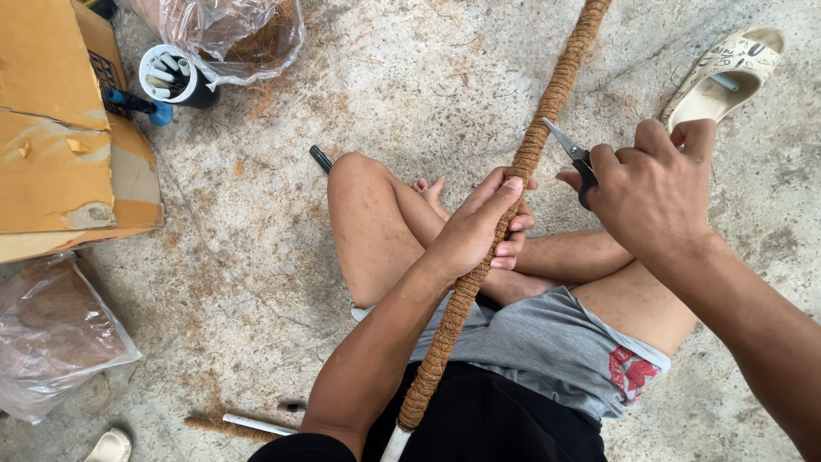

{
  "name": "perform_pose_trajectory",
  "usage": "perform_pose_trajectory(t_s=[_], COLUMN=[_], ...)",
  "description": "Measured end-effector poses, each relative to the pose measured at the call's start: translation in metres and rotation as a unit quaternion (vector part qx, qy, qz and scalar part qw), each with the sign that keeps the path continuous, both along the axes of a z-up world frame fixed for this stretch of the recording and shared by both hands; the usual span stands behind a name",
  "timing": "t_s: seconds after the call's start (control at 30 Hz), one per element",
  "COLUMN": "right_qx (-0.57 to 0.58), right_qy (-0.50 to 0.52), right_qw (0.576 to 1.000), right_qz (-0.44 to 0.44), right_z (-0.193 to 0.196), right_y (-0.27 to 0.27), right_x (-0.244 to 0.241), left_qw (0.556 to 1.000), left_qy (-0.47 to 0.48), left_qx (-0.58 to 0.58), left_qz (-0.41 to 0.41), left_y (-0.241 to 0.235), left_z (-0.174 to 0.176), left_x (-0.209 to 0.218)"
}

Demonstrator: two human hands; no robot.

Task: The person sits on the floor and uses scissors to trim the excess fibers of a rope wrapped around a long pole. They rotate the pole and carefully cut the protruding strands along its length.

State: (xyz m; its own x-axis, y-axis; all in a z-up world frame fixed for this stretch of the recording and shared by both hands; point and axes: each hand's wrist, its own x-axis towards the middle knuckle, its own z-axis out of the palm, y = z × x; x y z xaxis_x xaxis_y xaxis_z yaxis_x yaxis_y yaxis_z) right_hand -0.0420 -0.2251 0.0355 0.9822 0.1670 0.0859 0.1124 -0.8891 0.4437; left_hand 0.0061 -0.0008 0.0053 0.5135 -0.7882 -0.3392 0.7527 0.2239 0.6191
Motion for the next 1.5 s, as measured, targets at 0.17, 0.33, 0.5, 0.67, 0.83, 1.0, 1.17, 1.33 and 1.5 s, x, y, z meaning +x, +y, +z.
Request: perform_pose_trajectory(t_s=[0.17,0.33,0.5,0.67,0.83,1.0,1.17,1.33,1.5], right_qx=[0.039,0.037,0.091,0.088,0.127,0.071,-0.135,-0.063,-0.022], right_qy=[-0.030,-0.039,-0.125,0.047,0.096,0.066,0.038,0.041,0.074], right_qw=[0.999,0.998,0.986,0.979,0.975,0.986,0.954,0.979,0.987], right_qz=[0.010,0.016,0.055,0.179,0.152,0.134,0.263,0.188,0.140], right_z=[0.022,-0.011,-0.066,-0.106,-0.124,-0.069,-0.052,-0.069,-0.079], right_y=[0.001,-0.022,-0.069,-0.118,-0.118,-0.038,-0.029,-0.041,-0.060], right_x=[0.005,-0.007,-0.006,0.081,0.157,0.165,0.162,0.135,0.104], left_qw=[0.999,0.994,0.970,0.990,0.988,0.987,0.985,0.978,0.975], left_qy=[0.000,-0.084,-0.156,-0.135,-0.123,-0.085,-0.101,-0.149,-0.190], left_qx=[-0.042,0.063,0.183,0.023,-0.034,-0.058,-0.070,-0.076,-0.067], left_qz=[-0.011,-0.035,-0.025,0.029,0.092,0.120,0.124,0.126,0.098], left_y=[0.005,-0.010,-0.038,-0.069,-0.055,-0.023,-0.003,-0.006,-0.010], left_z=[0.008,-0.018,-0.045,-0.062,-0.075,-0.059,-0.060,-0.048,-0.032], left_x=[0.002,-0.011,-0.005,0.028,0.059,0.057,0.052,0.034,0.018])
